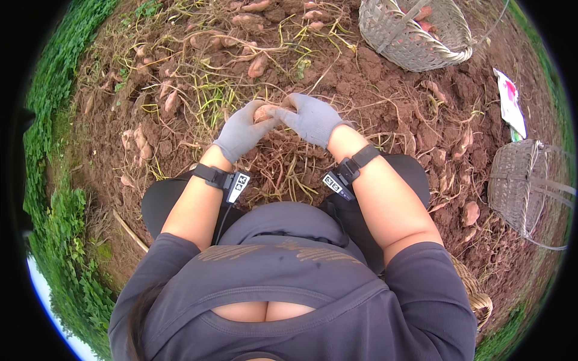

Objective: The person kneels in a garden bed and harvests sweet potatoes by hand. They pull the tubers from the soil, remove attached vines and dirt, and place them into a nearby basket.

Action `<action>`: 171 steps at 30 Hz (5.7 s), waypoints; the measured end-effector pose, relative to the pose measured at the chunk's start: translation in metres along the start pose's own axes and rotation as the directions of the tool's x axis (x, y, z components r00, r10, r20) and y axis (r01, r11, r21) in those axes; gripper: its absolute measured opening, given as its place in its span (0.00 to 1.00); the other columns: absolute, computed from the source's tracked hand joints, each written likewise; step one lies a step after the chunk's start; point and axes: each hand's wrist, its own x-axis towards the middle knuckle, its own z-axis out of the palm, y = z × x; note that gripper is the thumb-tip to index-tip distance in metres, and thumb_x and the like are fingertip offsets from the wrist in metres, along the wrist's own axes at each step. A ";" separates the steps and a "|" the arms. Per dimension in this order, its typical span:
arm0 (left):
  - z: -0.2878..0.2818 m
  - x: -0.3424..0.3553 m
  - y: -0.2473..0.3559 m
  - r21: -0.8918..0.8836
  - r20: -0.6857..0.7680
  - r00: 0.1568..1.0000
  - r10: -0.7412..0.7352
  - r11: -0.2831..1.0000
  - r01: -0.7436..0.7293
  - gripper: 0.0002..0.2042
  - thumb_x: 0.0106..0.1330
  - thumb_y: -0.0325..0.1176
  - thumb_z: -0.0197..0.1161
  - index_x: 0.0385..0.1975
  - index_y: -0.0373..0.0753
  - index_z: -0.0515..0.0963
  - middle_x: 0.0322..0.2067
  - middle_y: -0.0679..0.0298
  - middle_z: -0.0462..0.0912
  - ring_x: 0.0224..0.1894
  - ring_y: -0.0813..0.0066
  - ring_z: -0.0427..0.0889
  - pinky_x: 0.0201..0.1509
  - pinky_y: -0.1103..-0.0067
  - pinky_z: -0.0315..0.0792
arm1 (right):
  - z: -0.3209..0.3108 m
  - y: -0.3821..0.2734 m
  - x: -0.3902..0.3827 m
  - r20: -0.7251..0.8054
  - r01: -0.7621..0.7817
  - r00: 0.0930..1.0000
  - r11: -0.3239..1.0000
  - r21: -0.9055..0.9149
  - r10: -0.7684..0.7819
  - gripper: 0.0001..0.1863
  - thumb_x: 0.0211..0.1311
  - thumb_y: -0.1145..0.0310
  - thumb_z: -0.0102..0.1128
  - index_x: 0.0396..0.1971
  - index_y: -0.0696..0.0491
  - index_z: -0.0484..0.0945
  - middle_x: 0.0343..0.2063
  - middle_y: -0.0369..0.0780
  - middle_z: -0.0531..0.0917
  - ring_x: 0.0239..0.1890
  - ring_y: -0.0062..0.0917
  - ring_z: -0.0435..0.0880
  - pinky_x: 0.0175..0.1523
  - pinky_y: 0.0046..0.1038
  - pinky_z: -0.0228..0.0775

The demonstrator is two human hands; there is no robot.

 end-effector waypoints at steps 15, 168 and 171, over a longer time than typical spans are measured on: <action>0.003 -0.007 0.014 0.133 -0.007 1.000 -0.024 0.991 0.025 0.25 0.67 0.50 0.66 0.57 0.40 0.76 0.45 0.47 0.86 0.51 0.49 0.85 0.55 0.65 0.77 | 0.000 0.005 0.000 0.113 -0.136 0.986 0.981 0.142 0.120 0.29 0.70 0.43 0.57 0.48 0.58 0.83 0.33 0.45 0.89 0.34 0.36 0.89 0.43 0.35 0.80; -0.050 -0.024 -0.027 -0.359 -0.176 0.975 -0.135 0.931 0.064 0.33 0.61 0.40 0.69 0.61 0.23 0.73 0.47 0.54 0.87 0.47 0.72 0.86 0.51 0.76 0.79 | 0.016 -0.022 0.047 0.076 -0.061 0.997 0.779 0.625 0.016 0.31 0.70 0.47 0.60 0.61 0.57 0.75 0.41 0.42 0.87 0.32 0.23 0.89 0.37 0.25 0.81; -0.040 -0.028 -0.021 -0.057 -0.234 0.965 -0.119 0.992 0.109 0.34 0.59 0.43 0.71 0.60 0.23 0.74 0.45 0.52 0.88 0.46 0.70 0.87 0.49 0.75 0.80 | 0.017 -0.027 0.047 0.043 -0.121 0.993 0.935 0.333 0.113 0.40 0.63 0.38 0.63 0.59 0.60 0.75 0.41 0.48 0.87 0.39 0.36 0.89 0.44 0.32 0.81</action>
